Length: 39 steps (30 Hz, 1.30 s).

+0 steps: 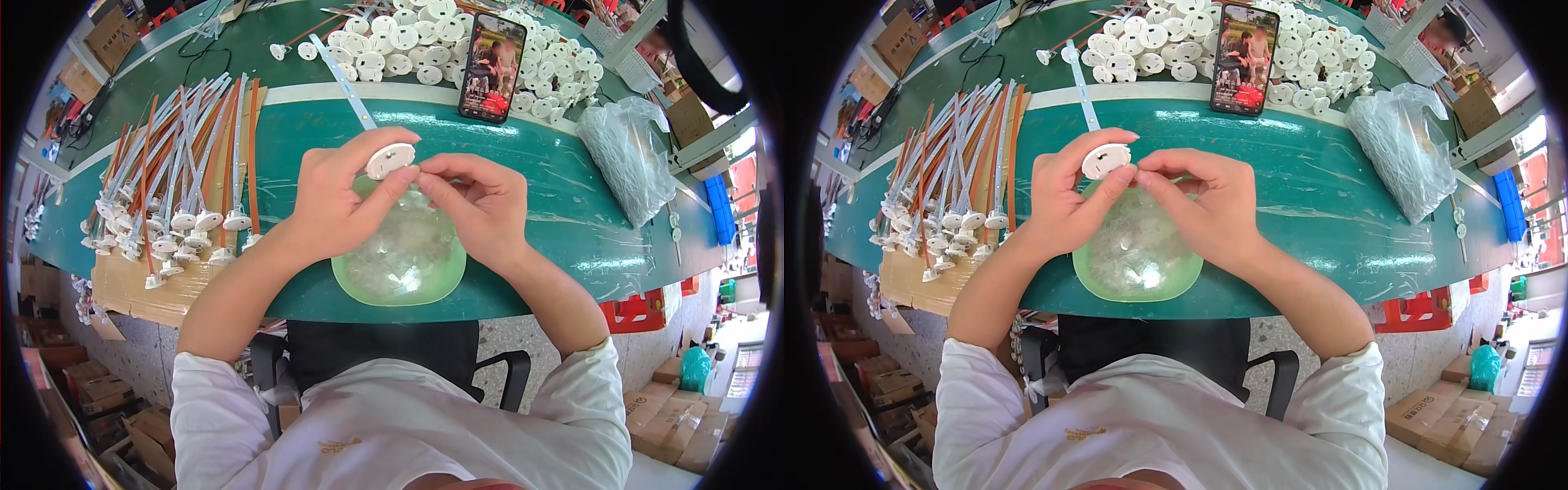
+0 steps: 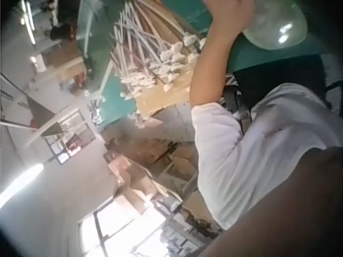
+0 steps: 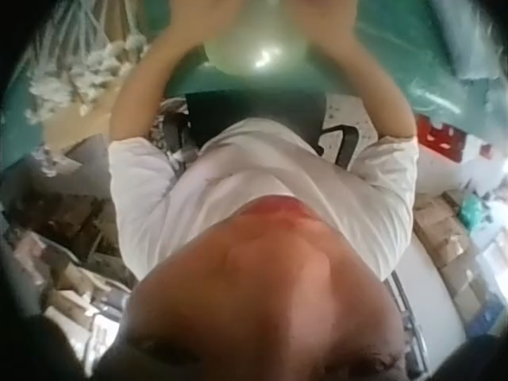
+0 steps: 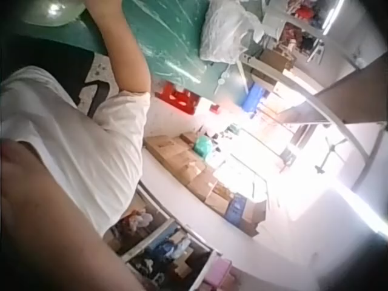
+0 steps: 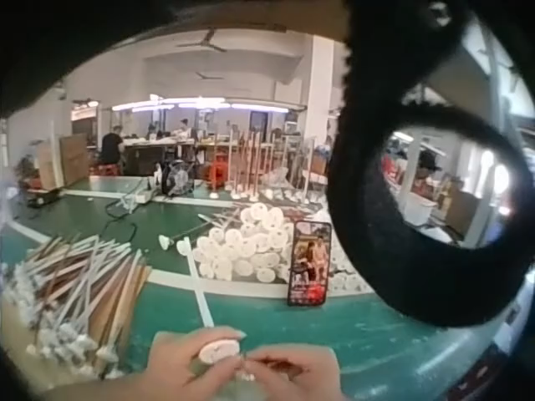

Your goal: Assembling small white plastic components on a workbench in a manufacturing environment.

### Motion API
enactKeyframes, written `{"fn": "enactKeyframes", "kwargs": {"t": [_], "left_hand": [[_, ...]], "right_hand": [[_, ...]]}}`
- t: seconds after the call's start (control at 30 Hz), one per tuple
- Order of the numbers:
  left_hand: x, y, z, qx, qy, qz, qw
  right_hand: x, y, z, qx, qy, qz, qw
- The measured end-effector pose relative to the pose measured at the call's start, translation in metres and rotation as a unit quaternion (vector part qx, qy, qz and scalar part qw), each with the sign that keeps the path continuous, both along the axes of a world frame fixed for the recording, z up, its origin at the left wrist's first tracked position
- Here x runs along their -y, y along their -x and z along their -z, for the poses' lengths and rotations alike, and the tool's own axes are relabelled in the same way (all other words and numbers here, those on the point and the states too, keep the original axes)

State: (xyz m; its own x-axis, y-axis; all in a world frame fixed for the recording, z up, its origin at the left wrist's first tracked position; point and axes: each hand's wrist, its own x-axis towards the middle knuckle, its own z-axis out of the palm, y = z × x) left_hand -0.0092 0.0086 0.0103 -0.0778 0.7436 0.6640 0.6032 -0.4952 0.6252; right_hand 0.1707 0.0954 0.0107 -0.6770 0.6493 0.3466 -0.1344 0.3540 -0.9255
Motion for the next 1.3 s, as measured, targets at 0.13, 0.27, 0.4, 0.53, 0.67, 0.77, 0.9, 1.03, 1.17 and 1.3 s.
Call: {"fn": "enactKeyframes", "kwargs": {"t": [0.13,0.27,0.4,0.53,0.67,0.77,0.9,1.03,1.17,1.3], "left_hand": [[-0.0036,0.0,0.0046,0.012,-0.013,0.019,1.0],[-0.0021,-0.0015,0.0031,0.002,-0.033,0.015,0.999],[-0.0006,-0.0021,0.0015,-0.011,-0.028,-0.012,0.999],[-0.0032,-0.0006,0.0039,0.001,-0.037,-0.009,0.999],[-0.0018,-0.0009,0.0014,0.003,-0.042,-0.012,0.999],[-0.0007,-0.0017,-0.0005,-0.003,-0.038,-0.019,0.999],[-0.0013,-0.0027,0.0012,-0.03,-0.053,-0.034,0.998],[-0.0011,-0.0035,0.0032,-0.043,-0.079,-0.039,0.995],[-0.0022,-0.0037,0.0031,-0.01,-0.079,-0.052,0.995],[-0.0017,-0.0048,-0.0001,-0.018,-0.102,-0.057,0.993]], "right_hand": [[-0.0019,0.0011,0.0021,-0.028,0.0,0.041,0.999],[-0.0055,0.0007,-0.0015,-0.015,0.052,0.03,0.998],[-0.0064,0.0013,0.0011,-0.012,0.039,0.029,0.999],[-0.0063,0.0003,0.0018,-0.013,-0.025,0.009,1.0],[-0.0067,0.0016,0.0032,-0.004,-0.055,0.011,0.998],[-0.0072,0.0013,0.0017,0.017,-0.184,0.047,0.982],[-0.003,0.0032,0.0031,-0.001,-0.32,0.093,0.943],[0.001,0.002,-0.0026,-0.009,-0.322,0.085,0.943],[-0.0087,-0.0031,0.001,-0.024,-0.25,0.058,0.966],[-0.0019,-0.0007,-0.0009,-0.033,-0.134,0.048,0.989]]}}
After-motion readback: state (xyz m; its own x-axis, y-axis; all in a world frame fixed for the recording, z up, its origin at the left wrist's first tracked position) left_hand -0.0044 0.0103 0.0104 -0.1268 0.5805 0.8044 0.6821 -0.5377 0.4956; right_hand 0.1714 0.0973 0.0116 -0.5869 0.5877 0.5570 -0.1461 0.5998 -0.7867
